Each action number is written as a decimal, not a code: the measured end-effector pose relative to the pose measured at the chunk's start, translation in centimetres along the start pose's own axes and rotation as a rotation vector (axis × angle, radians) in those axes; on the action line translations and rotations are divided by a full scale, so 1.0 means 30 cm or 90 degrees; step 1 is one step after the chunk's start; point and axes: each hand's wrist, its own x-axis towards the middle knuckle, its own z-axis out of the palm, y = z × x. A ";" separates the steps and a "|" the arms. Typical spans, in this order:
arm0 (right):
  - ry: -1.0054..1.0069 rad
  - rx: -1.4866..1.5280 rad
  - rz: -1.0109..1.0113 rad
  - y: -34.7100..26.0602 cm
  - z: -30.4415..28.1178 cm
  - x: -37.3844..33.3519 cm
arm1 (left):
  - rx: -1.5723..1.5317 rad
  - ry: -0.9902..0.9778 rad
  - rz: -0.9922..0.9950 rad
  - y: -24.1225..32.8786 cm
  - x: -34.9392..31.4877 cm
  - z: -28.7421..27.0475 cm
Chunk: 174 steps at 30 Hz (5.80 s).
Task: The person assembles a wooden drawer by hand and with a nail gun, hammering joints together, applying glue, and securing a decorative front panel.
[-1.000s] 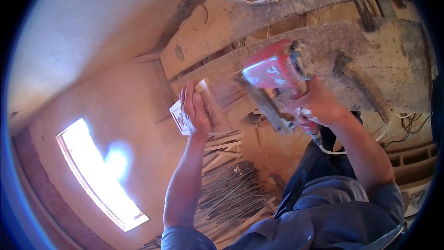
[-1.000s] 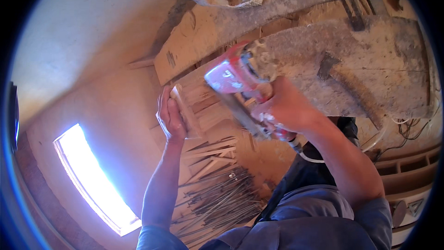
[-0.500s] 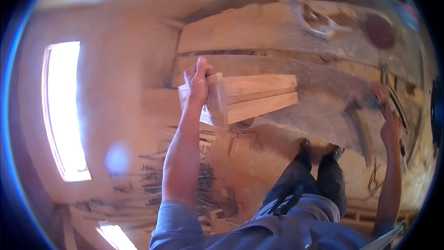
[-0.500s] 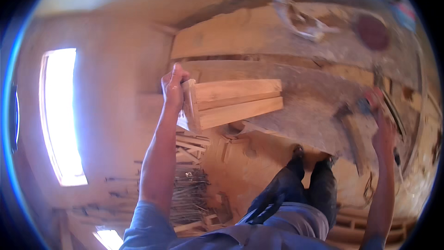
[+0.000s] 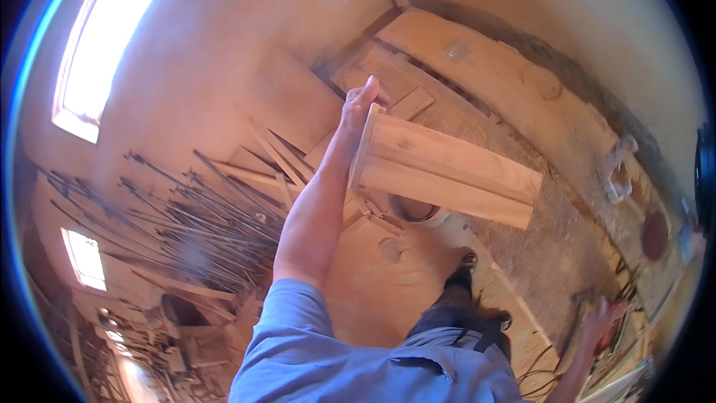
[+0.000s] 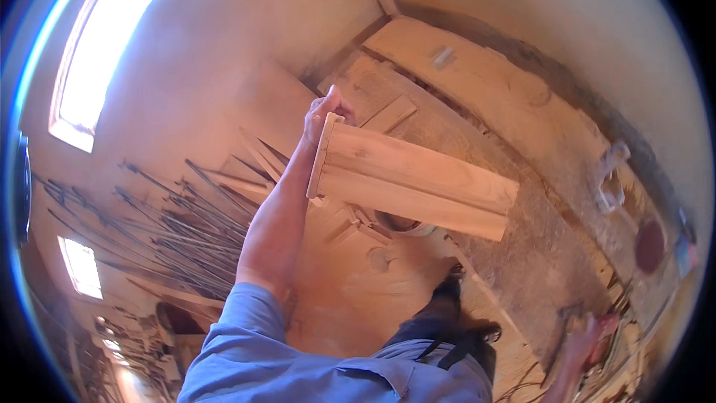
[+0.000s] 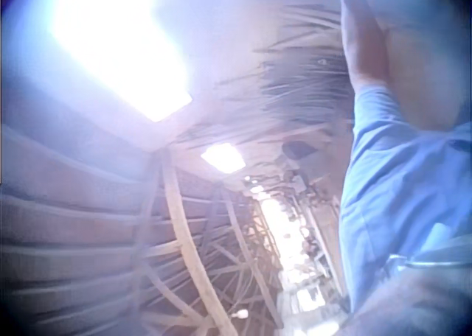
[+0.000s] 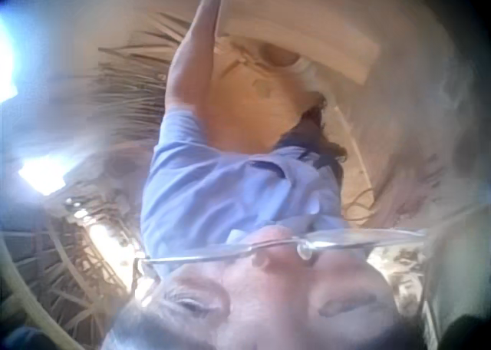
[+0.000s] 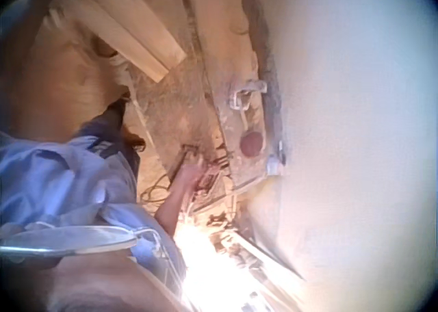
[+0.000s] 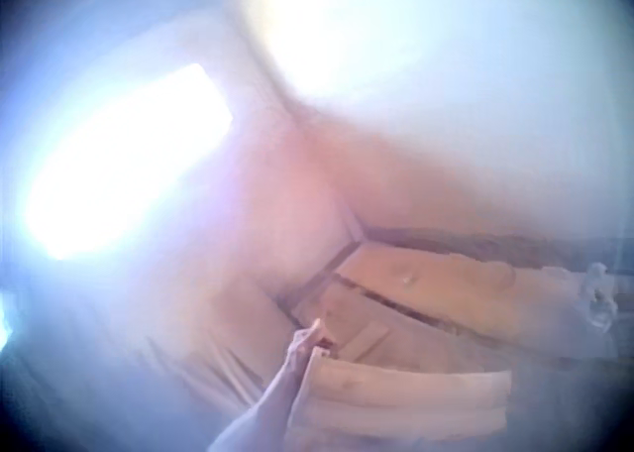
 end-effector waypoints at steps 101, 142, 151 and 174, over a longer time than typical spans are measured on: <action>-0.440 1.088 0.323 -1.156 0.491 -0.089 | 0.705 -0.159 0.108 0.000 -0.017 0.726; -0.028 0.226 -0.292 -0.804 -0.634 -0.125 | 0.680 -0.130 0.437 -0.024 -0.333 0.862; -0.156 -0.051 -0.472 -0.911 -0.664 -0.016 | 0.693 -0.077 0.480 -0.073 -0.336 0.859; -0.241 0.261 -0.123 -0.772 -0.552 -0.030 | 0.712 -0.176 0.384 -0.024 -0.320 0.869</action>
